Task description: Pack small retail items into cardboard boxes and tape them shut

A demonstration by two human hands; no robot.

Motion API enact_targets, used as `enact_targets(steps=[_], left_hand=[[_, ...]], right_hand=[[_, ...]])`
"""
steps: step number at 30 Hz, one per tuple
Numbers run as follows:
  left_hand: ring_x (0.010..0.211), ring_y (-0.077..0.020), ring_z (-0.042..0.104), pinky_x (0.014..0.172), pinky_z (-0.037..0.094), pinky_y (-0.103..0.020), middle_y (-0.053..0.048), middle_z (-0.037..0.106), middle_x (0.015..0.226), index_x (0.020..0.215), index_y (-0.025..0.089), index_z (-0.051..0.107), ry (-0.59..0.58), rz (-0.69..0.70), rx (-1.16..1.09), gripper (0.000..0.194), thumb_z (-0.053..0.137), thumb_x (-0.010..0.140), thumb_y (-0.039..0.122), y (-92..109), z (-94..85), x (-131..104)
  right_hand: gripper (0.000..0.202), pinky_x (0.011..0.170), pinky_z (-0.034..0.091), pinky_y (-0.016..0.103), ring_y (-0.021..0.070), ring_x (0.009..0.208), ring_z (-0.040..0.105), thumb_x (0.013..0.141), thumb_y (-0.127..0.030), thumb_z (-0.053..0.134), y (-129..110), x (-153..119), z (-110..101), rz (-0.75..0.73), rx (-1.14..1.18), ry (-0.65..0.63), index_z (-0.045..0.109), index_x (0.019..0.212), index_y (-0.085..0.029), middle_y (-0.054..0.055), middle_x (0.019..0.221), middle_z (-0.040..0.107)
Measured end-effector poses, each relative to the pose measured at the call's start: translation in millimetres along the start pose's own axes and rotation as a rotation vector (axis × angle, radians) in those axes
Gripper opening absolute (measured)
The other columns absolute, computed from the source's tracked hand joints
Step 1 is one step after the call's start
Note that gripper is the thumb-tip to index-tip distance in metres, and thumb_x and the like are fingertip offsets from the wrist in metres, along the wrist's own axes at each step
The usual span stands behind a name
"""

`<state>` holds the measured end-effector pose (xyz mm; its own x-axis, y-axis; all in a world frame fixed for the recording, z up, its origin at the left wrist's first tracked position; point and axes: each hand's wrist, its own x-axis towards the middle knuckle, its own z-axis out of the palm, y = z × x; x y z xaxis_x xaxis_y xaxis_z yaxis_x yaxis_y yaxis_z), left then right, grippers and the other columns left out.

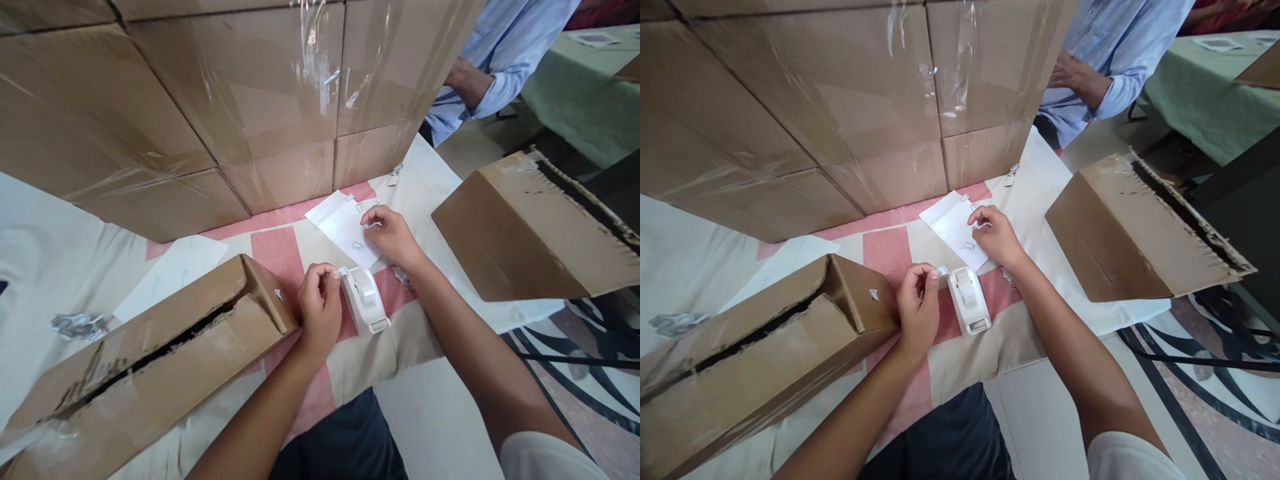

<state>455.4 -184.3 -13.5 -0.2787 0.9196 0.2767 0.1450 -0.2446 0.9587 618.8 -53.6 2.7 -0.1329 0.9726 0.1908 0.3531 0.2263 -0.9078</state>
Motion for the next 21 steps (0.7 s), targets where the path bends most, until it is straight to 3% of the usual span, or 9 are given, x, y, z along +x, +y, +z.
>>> enact_targets(steps=[4, 10, 14, 21], left_hand=[[0.079, -0.0139, 0.059, 0.075, 0.047, -0.026, 0.000, 0.061, 0.083, 0.090, 0.021, 0.057, 0.003, -0.014, 0.016, 0.018, 0.053, 0.102, 0.034, 0.0, -0.7, 0.4], [0.077, -0.0137, 0.059, 0.073, 0.047, -0.026, 0.001, 0.061, 0.082, 0.089, 0.021, 0.056, 0.005, -0.016, 0.010, 0.019, 0.053, 0.101, 0.035, 0.5, -1.2, 1.0], [0.078, -0.0144, 0.060, 0.073, 0.048, -0.026, 0.000, 0.063, 0.083, 0.090, 0.021, 0.057, 0.006, -0.024, 0.016, 0.019, 0.053, 0.101, 0.036, 0.6, -1.6, 0.9], [0.077, -0.0137, 0.060, 0.072, 0.047, -0.026, 0.000, 0.063, 0.083, 0.090, 0.021, 0.058, 0.003, -0.033, 0.014, 0.018, 0.054, 0.101, 0.035, 0.8, -1.7, 1.2]], right_hand=[[0.010, 0.064, 0.046, 0.028, 0.0134, 0.066, 0.055, 0.069, -0.019, 0.062, -0.7, 1.2, 1.6, 0.076, 0.137, 0.020, 0.057, 0.078, -0.020, -0.001, 0.073, 0.058], [0.009, 0.066, 0.051, 0.030, 0.0156, 0.069, 0.062, 0.079, -0.027, 0.062, 0.2, -0.1, 2.6, 0.095, 0.072, 0.030, 0.063, 0.084, -0.019, 0.003, 0.078, 0.069], [0.015, 0.078, 0.052, 0.033, 0.0193, 0.086, 0.066, 0.075, -0.021, 0.063, 0.0, -0.2, -2.8, -0.011, -0.087, -0.033, 0.066, 0.090, -0.019, 0.006, 0.093, 0.071], [0.027, 0.076, 0.051, 0.032, 0.0203, 0.089, 0.066, 0.071, -0.012, 0.054, 0.9, -0.5, -10.6, -0.013, -0.213, -0.127, 0.068, 0.093, -0.018, 0.006, 0.096, 0.072]])
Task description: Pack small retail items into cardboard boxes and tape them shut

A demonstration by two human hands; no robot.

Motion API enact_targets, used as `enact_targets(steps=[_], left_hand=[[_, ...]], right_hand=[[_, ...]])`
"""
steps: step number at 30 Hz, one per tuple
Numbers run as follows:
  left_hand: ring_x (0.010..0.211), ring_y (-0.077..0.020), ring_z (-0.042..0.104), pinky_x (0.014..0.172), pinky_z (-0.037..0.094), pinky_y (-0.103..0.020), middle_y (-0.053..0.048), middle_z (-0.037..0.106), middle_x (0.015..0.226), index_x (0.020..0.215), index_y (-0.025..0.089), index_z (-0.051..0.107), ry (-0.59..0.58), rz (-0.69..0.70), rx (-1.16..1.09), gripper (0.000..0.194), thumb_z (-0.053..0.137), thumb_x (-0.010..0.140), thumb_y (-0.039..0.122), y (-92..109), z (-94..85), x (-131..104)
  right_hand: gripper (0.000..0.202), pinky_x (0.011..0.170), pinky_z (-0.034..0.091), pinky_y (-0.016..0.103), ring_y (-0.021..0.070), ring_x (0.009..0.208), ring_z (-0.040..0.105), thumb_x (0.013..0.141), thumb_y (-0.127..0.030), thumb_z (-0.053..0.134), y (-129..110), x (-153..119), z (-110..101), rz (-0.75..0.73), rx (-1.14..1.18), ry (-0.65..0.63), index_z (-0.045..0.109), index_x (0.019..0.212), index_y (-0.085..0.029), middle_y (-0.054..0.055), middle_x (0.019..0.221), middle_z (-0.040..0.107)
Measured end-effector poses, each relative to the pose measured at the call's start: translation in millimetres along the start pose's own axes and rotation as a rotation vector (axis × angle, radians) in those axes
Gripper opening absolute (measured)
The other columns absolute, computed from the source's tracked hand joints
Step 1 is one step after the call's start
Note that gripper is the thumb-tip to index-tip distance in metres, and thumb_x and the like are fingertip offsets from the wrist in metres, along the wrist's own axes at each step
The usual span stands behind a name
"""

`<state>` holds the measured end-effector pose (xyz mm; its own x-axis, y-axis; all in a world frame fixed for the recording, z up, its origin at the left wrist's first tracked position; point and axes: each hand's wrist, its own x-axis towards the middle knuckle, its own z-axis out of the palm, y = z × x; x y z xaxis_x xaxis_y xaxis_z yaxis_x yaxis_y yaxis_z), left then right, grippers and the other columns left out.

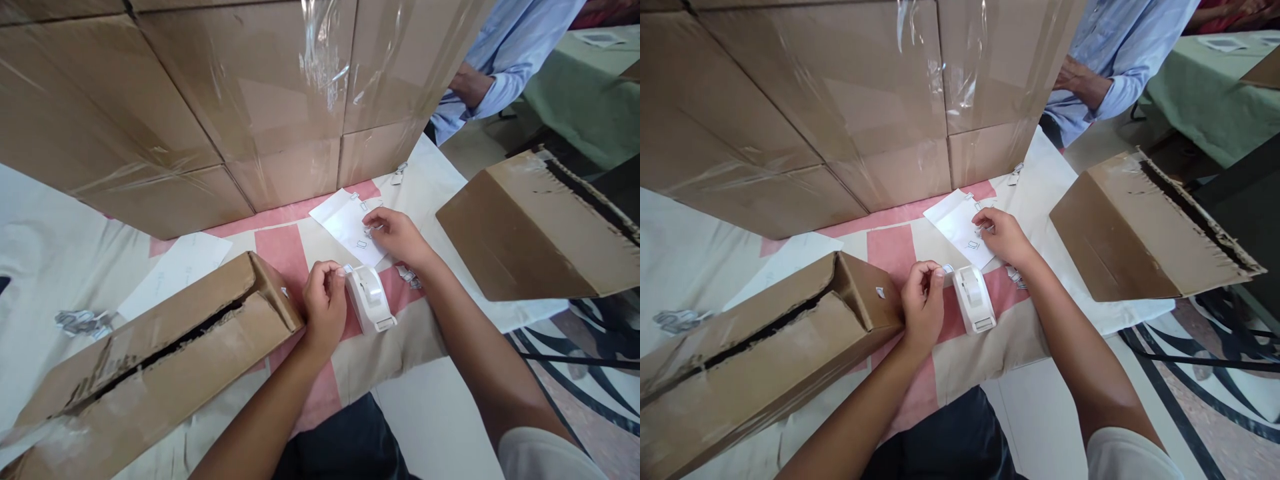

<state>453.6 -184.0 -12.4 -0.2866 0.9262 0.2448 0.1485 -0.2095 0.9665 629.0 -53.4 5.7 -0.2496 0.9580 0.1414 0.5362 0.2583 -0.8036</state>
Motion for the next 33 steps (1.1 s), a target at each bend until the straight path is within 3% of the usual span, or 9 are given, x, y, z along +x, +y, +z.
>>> enact_targets(steps=[11, 15, 22, 28, 33], left_hand=[[0.079, -0.0148, 0.061, 0.074, 0.048, -0.027, -0.001, 0.064, 0.084, 0.090, 0.021, 0.057, 0.001, -0.001, 0.006, 0.019, 0.053, 0.101, 0.036, 0.1, -0.7, 0.3], [0.079, -0.0150, 0.061, 0.073, 0.048, -0.027, -0.001, 0.064, 0.084, 0.090, 0.022, 0.057, -0.002, 0.004, 0.010, 0.019, 0.052, 0.101, 0.036, -0.1, -0.9, 0.4], [0.080, -0.0141, 0.060, 0.075, 0.047, -0.026, 0.000, 0.063, 0.085, 0.091, 0.022, 0.057, -0.007, 0.005, -0.013, 0.017, 0.053, 0.101, 0.034, -0.7, -0.7, -0.2], [0.078, -0.0138, 0.059, 0.073, 0.047, -0.026, 0.000, 0.063, 0.084, 0.090, 0.021, 0.057, -0.010, -0.001, -0.017, 0.017, 0.054, 0.101, 0.034, -0.6, -0.5, 0.0], [0.079, -0.0135, 0.058, 0.074, 0.046, -0.025, 0.000, 0.062, 0.084, 0.091, 0.021, 0.058, -0.012, -0.010, -0.036, 0.016, 0.054, 0.101, 0.033, 0.4, -0.5, 0.0]], right_hand=[[0.026, 0.075, 0.050, 0.032, 0.0191, 0.079, 0.065, 0.068, -0.006, 0.050, -0.4, -3.1, -2.1, 0.045, -0.054, 0.078, 0.069, 0.082, -0.018, 0.004, 0.085, 0.072], [0.031, 0.079, 0.049, 0.032, 0.0203, 0.083, 0.066, 0.069, -0.005, 0.050, 0.9, -3.0, -3.8, 0.012, -0.133, 0.077, 0.073, 0.086, -0.018, 0.005, 0.087, 0.074], [0.036, 0.075, 0.050, 0.032, 0.0183, 0.074, 0.061, 0.072, -0.005, 0.052, 3.7, -2.4, -1.5, -0.012, -0.242, 0.021, 0.076, 0.096, -0.017, 0.007, 0.093, 0.071], [0.029, 0.078, 0.050, 0.033, 0.0179, 0.074, 0.060, 0.077, -0.007, 0.052, 10.2, 2.4, 0.0, 0.052, -0.280, 0.073, 0.079, 0.083, -0.017, 0.007, 0.093, 0.070], [0.038, 0.079, 0.048, 0.032, 0.0184, 0.075, 0.061, 0.078, -0.005, 0.052, 11.4, 2.1, -1.7, 0.066, -0.319, 0.063, 0.080, 0.103, -0.015, 0.007, 0.091, 0.068]])
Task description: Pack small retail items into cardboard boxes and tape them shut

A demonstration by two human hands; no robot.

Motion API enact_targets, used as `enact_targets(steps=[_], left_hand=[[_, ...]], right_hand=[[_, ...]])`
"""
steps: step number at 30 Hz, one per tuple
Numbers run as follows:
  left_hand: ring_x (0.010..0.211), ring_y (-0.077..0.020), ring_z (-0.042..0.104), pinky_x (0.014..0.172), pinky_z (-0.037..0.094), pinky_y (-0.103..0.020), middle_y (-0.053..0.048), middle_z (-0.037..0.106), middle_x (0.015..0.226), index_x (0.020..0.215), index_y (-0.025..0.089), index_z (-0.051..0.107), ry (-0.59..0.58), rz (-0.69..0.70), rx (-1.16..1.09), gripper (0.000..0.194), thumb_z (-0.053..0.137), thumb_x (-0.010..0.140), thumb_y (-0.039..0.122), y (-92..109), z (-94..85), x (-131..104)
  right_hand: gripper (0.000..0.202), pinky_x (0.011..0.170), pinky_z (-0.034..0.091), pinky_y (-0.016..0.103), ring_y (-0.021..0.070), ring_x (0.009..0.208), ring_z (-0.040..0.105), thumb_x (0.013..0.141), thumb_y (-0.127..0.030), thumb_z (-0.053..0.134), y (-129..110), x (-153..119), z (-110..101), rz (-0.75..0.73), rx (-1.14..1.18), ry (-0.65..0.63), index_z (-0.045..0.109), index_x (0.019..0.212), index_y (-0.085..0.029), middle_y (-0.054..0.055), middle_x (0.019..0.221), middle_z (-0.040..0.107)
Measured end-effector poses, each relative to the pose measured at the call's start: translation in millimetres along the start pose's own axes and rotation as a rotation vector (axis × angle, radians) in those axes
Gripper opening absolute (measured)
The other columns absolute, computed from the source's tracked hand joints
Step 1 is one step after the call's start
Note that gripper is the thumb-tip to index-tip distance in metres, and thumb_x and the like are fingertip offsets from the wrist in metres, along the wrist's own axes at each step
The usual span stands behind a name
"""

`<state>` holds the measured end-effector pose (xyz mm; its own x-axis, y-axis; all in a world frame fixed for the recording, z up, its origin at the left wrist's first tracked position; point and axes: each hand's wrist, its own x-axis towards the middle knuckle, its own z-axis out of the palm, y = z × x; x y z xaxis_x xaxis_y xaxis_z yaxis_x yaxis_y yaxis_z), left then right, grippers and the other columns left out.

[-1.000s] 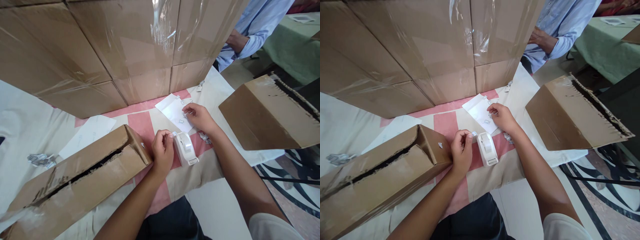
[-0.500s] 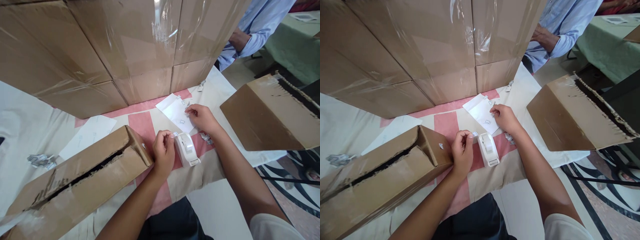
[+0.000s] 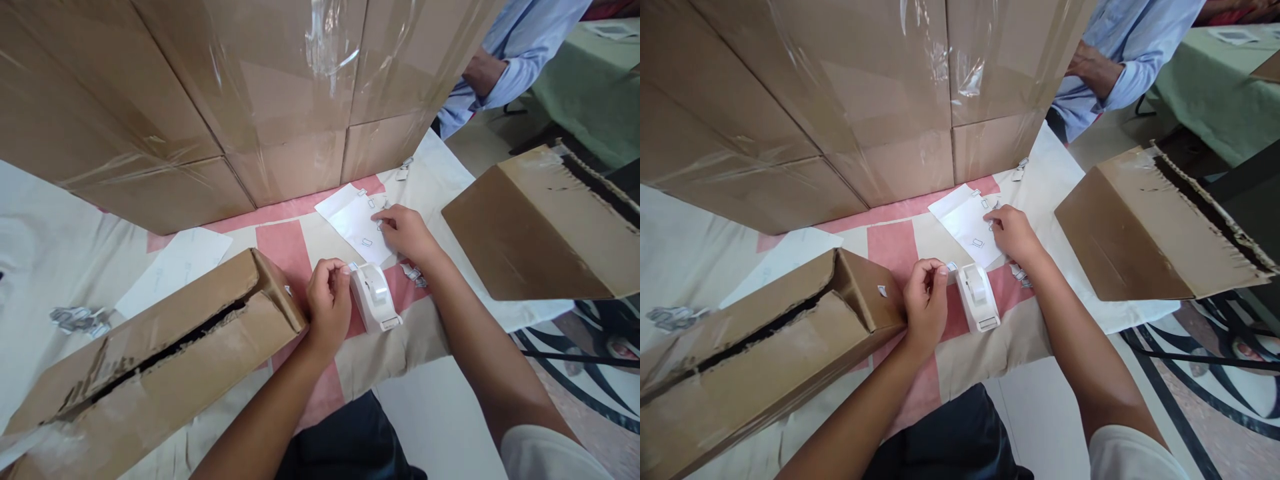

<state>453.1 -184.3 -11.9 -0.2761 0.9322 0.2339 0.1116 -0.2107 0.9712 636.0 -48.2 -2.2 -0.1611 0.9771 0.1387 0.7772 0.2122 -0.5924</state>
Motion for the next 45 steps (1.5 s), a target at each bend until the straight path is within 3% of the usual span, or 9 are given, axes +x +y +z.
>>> enact_targets(steps=[4, 10, 15, 20, 24, 29, 36, 40, 45], left_hand=[[0.079, -0.0119, 0.057, 0.075, 0.045, -0.024, 0.002, 0.062, 0.084, 0.091, 0.021, 0.058, -0.002, -0.004, -0.015, 0.015, 0.055, 0.101, 0.032, 0.5, -0.1, 0.0], [0.079, -0.0111, 0.057, 0.075, 0.044, -0.023, 0.002, 0.062, 0.084, 0.091, 0.021, 0.058, 0.001, -0.005, -0.011, 0.015, 0.055, 0.101, 0.031, -0.7, -0.1, 0.0], [0.079, -0.0113, 0.058, 0.076, 0.045, -0.023, 0.002, 0.063, 0.085, 0.092, 0.021, 0.058, 0.004, -0.007, -0.006, 0.015, 0.055, 0.101, 0.031, -0.8, -0.1, -0.2], [0.078, -0.0110, 0.057, 0.075, 0.044, -0.023, 0.002, 0.062, 0.084, 0.091, 0.021, 0.058, -0.002, -0.009, -0.008, 0.015, 0.055, 0.101, 0.031, -0.7, -0.3, -0.2], [0.080, -0.0119, 0.058, 0.076, 0.045, -0.024, 0.002, 0.062, 0.085, 0.091, 0.021, 0.058, -0.004, -0.013, -0.006, 0.015, 0.055, 0.101, 0.032, -1.1, -0.4, -0.4], [0.079, -0.0125, 0.058, 0.075, 0.046, -0.024, 0.001, 0.062, 0.084, 0.092, 0.021, 0.058, 0.005, -0.031, -0.018, 0.017, 0.055, 0.101, 0.035, -0.7, -0.3, -0.2], [0.076, -0.0122, 0.057, 0.073, 0.046, -0.024, 0.001, 0.061, 0.082, 0.090, 0.021, 0.058, 0.009, -0.042, -0.039, 0.019, 0.054, 0.101, 0.036, 0.0, -0.2, -0.4], [0.085, -0.0131, 0.061, 0.080, 0.048, -0.025, 0.000, 0.064, 0.091, 0.102, 0.021, 0.062, 0.031, -0.028, -0.009, 0.017, 0.055, 0.101, 0.036, -2.5, -1.5, -0.3], [0.083, -0.0127, 0.060, 0.079, 0.050, -0.026, -0.001, 0.061, 0.090, 0.131, 0.022, 0.058, -0.029, 0.106, 0.096, 0.030, 0.053, 0.102, 0.030, 7.1, -2.0, -8.7]], right_hand=[[0.045, 0.069, 0.043, 0.029, 0.0167, 0.067, 0.056, 0.079, -0.006, 0.056, -4.4, -3.6, -3.7, 0.040, -0.009, -0.011, 0.069, 0.121, -0.015, 0.002, 0.078, 0.066], [0.013, 0.070, 0.042, 0.030, 0.0160, 0.069, 0.053, 0.077, -0.010, 0.060, -4.4, -3.3, -11.8, -0.029, -0.050, 0.109, 0.069, 0.084, -0.016, 0.007, 0.088, 0.066], [0.019, 0.067, 0.041, 0.029, 0.0143, 0.064, 0.051, 0.081, -0.013, 0.058, -10.0, -3.8, -17.3, 0.018, 0.132, 0.175, 0.074, 0.090, -0.018, 0.003, 0.080, 0.067], [0.010, 0.054, 0.030, 0.026, 0.0108, 0.050, 0.034, 0.076, -0.016, 0.064, -16.4, -3.3, -17.3, 0.155, 0.462, 0.216, 0.064, 0.084, -0.022, -0.008, 0.052, 0.037], [0.011, 0.049, 0.027, 0.025, 0.0100, 0.045, 0.033, 0.075, -0.019, 0.067, -14.8, 0.0, -16.5, 0.270, 0.651, 0.178, 0.058, 0.079, -0.023, -0.010, 0.049, 0.036], [0.009, 0.054, 0.032, 0.026, 0.0099, 0.054, 0.041, 0.079, -0.028, 0.071, -25.0, -5.1, -21.7, 0.127, 0.622, 0.165, 0.069, 0.077, -0.019, -0.003, 0.063, 0.055], [0.015, 0.059, 0.036, 0.026, 0.0107, 0.067, 0.050, 0.083, -0.033, 0.078, -55.7, -28.8, -21.7, -0.355, 0.616, -0.421, 0.078, 0.092, -0.020, 0.001, 0.082, 0.062], [0.008, 0.059, 0.036, 0.025, 0.0100, 0.067, 0.049, 0.090, -0.021, 0.067, -58.5, -31.2, -11.8, -0.446, 0.566, -0.359, 0.074, 0.085, -0.019, 0.000, 0.080, 0.059], [0.010, 0.055, 0.032, 0.023, 0.0086, 0.061, 0.042, 0.088, -0.019, 0.066, -57.8, -31.4, -14.9, -0.301, 0.656, -0.231, 0.058, 0.081, -0.019, -0.003, 0.074, 0.051]])
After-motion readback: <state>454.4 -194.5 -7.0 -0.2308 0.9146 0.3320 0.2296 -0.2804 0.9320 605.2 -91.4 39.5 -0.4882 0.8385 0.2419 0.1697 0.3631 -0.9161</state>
